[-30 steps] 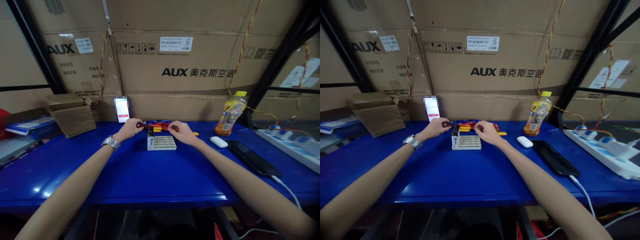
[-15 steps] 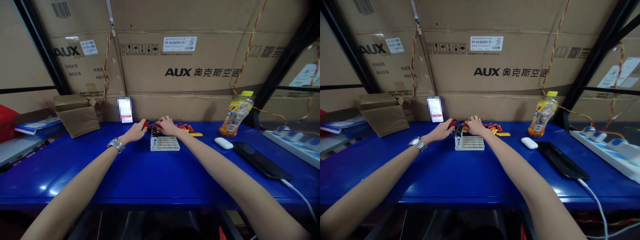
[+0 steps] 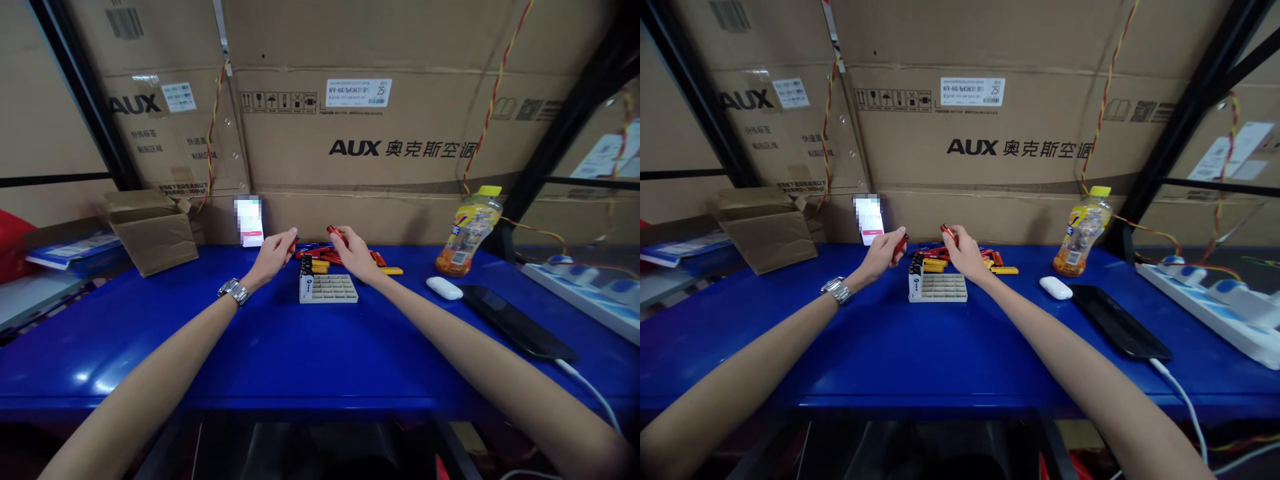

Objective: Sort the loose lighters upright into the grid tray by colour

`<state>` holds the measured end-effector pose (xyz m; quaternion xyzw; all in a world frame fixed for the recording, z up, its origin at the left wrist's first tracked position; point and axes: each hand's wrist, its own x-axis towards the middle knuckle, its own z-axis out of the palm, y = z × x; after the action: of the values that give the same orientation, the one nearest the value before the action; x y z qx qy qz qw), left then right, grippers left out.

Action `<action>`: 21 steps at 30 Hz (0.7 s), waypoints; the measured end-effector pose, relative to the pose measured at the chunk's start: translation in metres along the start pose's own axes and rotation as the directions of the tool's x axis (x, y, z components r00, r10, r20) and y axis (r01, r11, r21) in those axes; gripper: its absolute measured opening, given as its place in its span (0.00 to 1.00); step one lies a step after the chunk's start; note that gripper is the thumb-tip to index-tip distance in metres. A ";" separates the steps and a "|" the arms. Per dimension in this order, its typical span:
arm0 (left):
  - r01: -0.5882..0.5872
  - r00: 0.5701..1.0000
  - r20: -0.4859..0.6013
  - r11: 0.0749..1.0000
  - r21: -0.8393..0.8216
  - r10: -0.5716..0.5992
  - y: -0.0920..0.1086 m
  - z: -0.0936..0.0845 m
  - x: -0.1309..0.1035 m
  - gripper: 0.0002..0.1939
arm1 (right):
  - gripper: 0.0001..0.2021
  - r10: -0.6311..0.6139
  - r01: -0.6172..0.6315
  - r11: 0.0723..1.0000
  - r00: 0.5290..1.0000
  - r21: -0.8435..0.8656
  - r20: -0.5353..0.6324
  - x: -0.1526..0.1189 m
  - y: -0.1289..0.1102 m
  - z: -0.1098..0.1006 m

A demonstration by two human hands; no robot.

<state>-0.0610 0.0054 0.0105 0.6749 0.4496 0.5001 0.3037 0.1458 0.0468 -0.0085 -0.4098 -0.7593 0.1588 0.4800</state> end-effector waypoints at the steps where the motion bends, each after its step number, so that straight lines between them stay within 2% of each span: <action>1: 0.014 1.000 -0.017 1.000 -0.019 -0.014 0.003 0.002 -0.001 0.25 | 0.17 0.041 -0.041 0.997 0.999 0.062 -0.002 -0.004 -0.001 -0.002; 3: 0.033 0.998 -0.048 0.999 -0.033 -0.035 0.006 0.005 -0.003 0.27 | 0.20 0.126 -0.129 0.961 0.992 0.244 0.028 -0.012 -0.002 -0.005; 5: 0.037 0.997 -0.065 0.999 -0.033 -0.039 0.008 0.008 -0.005 0.27 | 0.21 0.182 -0.191 0.879 0.981 0.437 0.063 -0.016 -0.003 -0.006; 8: 0.052 0.996 -0.072 0.998 -0.031 -0.054 0.007 0.011 -0.005 0.26 | 0.20 0.223 -0.230 0.773 0.971 0.592 0.086 -0.019 -0.005 -0.007; 13: 0.050 0.996 -0.078 0.998 -0.025 -0.052 0.007 0.014 -0.007 0.26 | 0.21 0.335 -0.329 0.713 0.935 0.620 0.111 -0.019 -0.010 -0.014; 18: 0.011 0.996 -0.086 1.000 0.004 -0.010 0.009 0.015 -0.009 0.29 | 0.25 0.429 -0.381 0.761 0.903 0.526 0.034 -0.023 -0.015 -0.015; 21: 0.047 0.993 -0.107 0.999 0.000 -0.047 0.010 0.016 -0.009 0.26 | 0.24 0.448 -0.377 0.785 0.893 0.492 -0.030 -0.024 -0.016 -0.012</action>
<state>-0.0435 -0.0057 0.0101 0.6367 0.4817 0.5277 0.2901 0.1531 0.0169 -0.0069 -0.4467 -0.5515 0.4104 0.5727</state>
